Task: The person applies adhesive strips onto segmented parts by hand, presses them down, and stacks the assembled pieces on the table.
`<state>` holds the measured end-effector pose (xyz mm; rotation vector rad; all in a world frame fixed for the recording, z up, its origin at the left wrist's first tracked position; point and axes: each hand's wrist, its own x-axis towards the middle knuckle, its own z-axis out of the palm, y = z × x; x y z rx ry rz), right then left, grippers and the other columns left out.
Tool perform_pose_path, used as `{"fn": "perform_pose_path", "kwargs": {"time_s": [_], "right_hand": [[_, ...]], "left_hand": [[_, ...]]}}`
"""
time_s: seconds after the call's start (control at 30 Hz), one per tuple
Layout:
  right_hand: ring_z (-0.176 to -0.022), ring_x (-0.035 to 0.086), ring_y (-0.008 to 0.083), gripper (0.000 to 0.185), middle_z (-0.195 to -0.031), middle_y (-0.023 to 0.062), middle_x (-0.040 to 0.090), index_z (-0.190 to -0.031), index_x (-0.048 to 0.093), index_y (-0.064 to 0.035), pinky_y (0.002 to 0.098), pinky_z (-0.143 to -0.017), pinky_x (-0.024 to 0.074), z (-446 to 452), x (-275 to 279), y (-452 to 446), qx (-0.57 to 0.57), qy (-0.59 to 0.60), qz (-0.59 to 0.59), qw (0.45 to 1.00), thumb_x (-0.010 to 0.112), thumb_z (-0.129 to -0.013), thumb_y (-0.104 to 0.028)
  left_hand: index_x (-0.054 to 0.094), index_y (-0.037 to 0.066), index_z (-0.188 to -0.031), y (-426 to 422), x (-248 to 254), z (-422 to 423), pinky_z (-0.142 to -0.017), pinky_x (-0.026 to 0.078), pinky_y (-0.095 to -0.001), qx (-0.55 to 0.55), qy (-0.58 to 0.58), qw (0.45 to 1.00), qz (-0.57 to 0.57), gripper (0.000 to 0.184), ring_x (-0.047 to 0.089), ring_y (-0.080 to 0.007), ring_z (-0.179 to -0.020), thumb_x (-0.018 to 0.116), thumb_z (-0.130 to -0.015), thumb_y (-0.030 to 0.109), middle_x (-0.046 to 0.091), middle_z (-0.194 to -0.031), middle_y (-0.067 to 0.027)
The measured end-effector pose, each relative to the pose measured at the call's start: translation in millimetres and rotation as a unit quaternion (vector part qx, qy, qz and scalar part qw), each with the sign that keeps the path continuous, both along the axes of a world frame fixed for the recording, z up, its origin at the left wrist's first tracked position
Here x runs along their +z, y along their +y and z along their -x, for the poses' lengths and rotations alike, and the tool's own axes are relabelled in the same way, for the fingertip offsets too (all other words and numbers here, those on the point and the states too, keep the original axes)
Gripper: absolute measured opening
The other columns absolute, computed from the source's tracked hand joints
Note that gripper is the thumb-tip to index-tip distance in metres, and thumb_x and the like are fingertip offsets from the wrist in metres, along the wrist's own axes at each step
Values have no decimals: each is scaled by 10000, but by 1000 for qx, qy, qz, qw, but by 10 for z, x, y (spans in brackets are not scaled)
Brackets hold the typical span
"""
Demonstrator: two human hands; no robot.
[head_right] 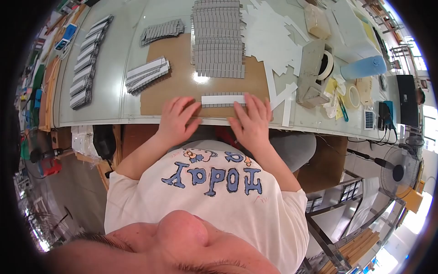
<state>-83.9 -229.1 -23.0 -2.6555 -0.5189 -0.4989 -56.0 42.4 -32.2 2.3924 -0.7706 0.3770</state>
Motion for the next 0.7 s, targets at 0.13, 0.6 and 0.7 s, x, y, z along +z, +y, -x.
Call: {"fn": "perform_pose_path", "kwargs": {"time_s": [0.13,0.6,0.7], "right_hand": [[-1352,427,362,484,-1475,152,475,-1297,652,-152,594,-1166,220,-114,73,316,75,43,30,996,736,-860,-343],[-1334,468,359,501,-1419,154,555,-1252,654,-32,567,-1151,273,88,27,-196,-42,28,59,997,736,-851,-322],[-1331,471,340,541,-1411,111,568,-1256,652,-53,563,-1163,272,22,52,16,54,39,65,996,751,-833,-375]], "left_hand": [[609,183,-1354,-70,17,44,-1063,351,-468,-14,-29,995,-99,642,443,-277,-1307,781,-788,431,499,-1424,-76],[655,143,-1288,146,-230,67,-803,503,-347,-149,43,975,157,451,623,-228,-1009,717,-904,371,647,-1217,-78],[677,85,-1251,324,-198,199,-654,502,-268,-53,609,784,108,357,637,-131,-837,662,-981,319,711,-1090,-60]]}}
